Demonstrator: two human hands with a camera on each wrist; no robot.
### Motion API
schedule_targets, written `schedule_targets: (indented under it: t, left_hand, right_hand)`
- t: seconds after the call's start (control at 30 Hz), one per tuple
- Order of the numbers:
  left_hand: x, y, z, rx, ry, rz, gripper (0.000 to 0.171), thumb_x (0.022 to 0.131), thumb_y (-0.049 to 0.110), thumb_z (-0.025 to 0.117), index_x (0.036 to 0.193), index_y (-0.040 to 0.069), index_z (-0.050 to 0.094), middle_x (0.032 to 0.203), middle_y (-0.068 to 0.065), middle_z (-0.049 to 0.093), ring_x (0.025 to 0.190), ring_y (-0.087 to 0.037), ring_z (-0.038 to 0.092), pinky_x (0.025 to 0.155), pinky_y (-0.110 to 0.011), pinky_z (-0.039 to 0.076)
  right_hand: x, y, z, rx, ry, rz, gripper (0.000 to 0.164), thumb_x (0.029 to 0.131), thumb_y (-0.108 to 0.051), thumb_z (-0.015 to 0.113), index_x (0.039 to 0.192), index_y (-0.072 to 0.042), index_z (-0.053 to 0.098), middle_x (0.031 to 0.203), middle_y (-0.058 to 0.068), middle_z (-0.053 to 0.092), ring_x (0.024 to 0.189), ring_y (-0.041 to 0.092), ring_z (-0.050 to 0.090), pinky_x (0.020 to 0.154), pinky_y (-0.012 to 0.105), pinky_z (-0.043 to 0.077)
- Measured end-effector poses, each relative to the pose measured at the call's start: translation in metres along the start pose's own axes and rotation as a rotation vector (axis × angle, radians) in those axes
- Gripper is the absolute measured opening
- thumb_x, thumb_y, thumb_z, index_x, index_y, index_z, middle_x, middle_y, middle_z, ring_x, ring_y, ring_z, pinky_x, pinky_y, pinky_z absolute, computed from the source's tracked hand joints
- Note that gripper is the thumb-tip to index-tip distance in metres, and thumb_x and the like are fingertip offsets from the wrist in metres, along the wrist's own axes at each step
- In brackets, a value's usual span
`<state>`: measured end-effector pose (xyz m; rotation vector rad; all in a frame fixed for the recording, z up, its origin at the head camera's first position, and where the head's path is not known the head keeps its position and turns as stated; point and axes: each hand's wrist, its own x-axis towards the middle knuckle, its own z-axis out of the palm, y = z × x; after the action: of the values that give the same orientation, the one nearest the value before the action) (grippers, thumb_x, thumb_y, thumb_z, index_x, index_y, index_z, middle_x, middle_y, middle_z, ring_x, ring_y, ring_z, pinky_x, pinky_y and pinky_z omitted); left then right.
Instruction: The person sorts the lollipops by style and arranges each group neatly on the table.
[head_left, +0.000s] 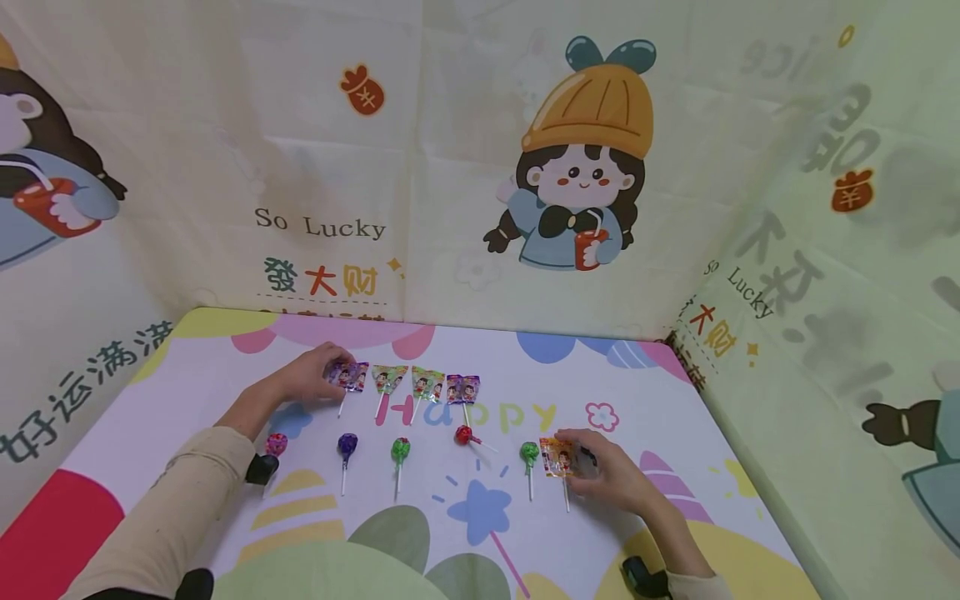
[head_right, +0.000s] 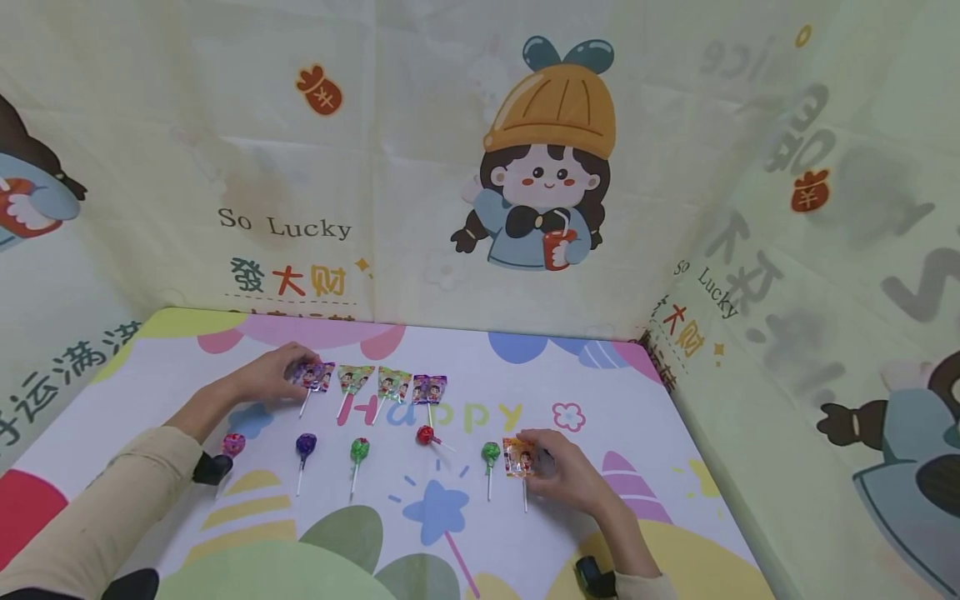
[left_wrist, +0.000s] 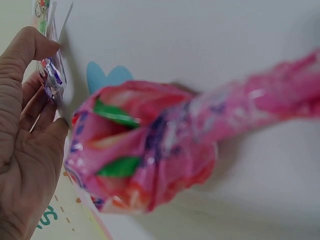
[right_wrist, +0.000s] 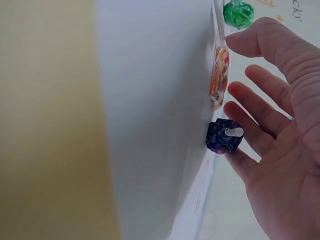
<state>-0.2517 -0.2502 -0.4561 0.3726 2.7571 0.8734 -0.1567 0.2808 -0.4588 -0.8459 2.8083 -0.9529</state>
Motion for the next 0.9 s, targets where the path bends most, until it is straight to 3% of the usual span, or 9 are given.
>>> schedule_targets:
  t: [0.23,0.53,0.9]
  left_hand:
    - [-0.001,0.002,0.0,0.002,-0.001,-0.002,0.063,0.084,0.02,0.082,0.137,0.002,0.055,0.138,-0.023,0.048,0.127,-0.043,0.048,0.112,-0.063,0.037]
    - [0.0,-0.001,0.001,0.011,0.009,0.004,0.062,0.084,0.021,0.082,0.136,0.001,0.056,0.138,-0.023,0.049,0.127,-0.043,0.049,0.112,-0.063,0.038]
    - [-0.001,0.002,-0.001,0.002,-0.003,-0.007,0.064,0.084,0.022,0.082,0.138,0.002,0.055,0.139,-0.023,0.048,0.127,-0.043,0.048,0.112,-0.063,0.037]
  right_hand:
    - [0.001,0.002,-0.001,-0.018,-0.026,0.02,0.063,0.079,-0.005,0.082,0.137,-0.009,0.06,0.137,0.007,0.063,0.128,0.032,0.057,0.109,0.042,0.047]
    - [0.007,0.002,-0.001,-0.013,-0.047,-0.054,0.058,0.079,-0.002,0.082,0.134,-0.003,0.062,0.132,0.011,0.065,0.122,0.033,0.059,0.107,0.035,0.047]
    - [0.015,0.004,-0.002,-0.045,-0.074,-0.055,0.056,0.08,-0.006,0.083,0.133,-0.004,0.064,0.128,0.008,0.067,0.114,0.027,0.061,0.103,0.043,0.05]
